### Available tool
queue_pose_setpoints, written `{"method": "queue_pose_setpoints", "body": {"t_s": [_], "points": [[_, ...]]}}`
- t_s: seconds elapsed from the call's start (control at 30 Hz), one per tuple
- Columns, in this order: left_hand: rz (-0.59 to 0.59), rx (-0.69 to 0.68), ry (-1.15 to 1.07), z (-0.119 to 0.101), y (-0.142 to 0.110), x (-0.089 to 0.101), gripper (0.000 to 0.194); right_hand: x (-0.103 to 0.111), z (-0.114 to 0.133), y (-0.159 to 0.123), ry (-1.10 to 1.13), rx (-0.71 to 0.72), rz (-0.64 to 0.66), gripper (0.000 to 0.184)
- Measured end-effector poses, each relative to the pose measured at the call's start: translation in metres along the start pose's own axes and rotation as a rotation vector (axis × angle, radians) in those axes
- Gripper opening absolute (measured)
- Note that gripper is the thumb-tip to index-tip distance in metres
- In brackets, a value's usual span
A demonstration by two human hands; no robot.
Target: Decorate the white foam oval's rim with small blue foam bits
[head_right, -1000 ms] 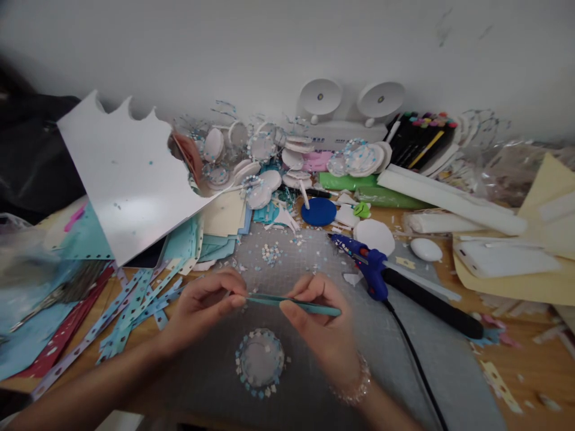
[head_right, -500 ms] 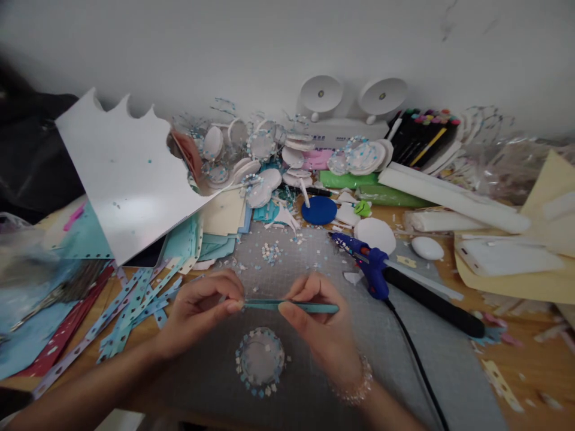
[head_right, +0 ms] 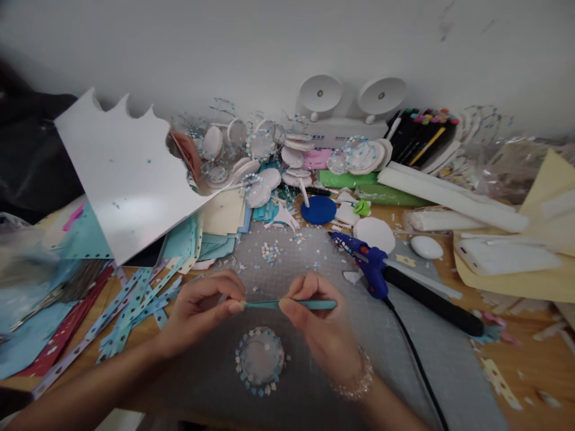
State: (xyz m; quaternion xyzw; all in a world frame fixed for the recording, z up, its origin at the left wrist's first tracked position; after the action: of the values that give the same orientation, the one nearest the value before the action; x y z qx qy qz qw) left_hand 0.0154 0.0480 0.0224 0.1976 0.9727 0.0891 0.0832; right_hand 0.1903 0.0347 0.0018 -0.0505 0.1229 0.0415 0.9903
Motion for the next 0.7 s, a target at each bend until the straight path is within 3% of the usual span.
{"method": "queue_pose_setpoints", "body": {"t_s": [0.17, 0.43, 0.7], "points": [[-0.051, 0.028, -0.01, -0.001, 0.002, 0.002, 0.014, 0.003, -0.004, 0.005, 0.158, -0.098, 0.004, 0.026], [-0.039, 0.035, -0.015, -0.003, 0.001, 0.002, 0.017, 0.011, -0.014, 0.011, 0.315, -0.232, -0.106, 0.026], [-0.089, 0.159, -0.098, 0.011, -0.002, 0.004, 0.023, 0.012, -0.012, 0.015, 0.215, -0.13, -0.101, 0.028]]}}
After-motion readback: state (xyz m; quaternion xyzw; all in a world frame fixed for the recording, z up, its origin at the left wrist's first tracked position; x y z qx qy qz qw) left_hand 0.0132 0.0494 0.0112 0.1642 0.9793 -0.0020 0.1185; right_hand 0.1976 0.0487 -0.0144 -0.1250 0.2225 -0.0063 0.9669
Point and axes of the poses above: each hand's wrist, its own y-axis towards the middle knuckle, its own x-axis out of the back of the hand, z = x × y, the point moved 5 cm from there along y, towards the middle knuckle, and after that the axes turned 12 degrees about -y, right-handed, at the moved point
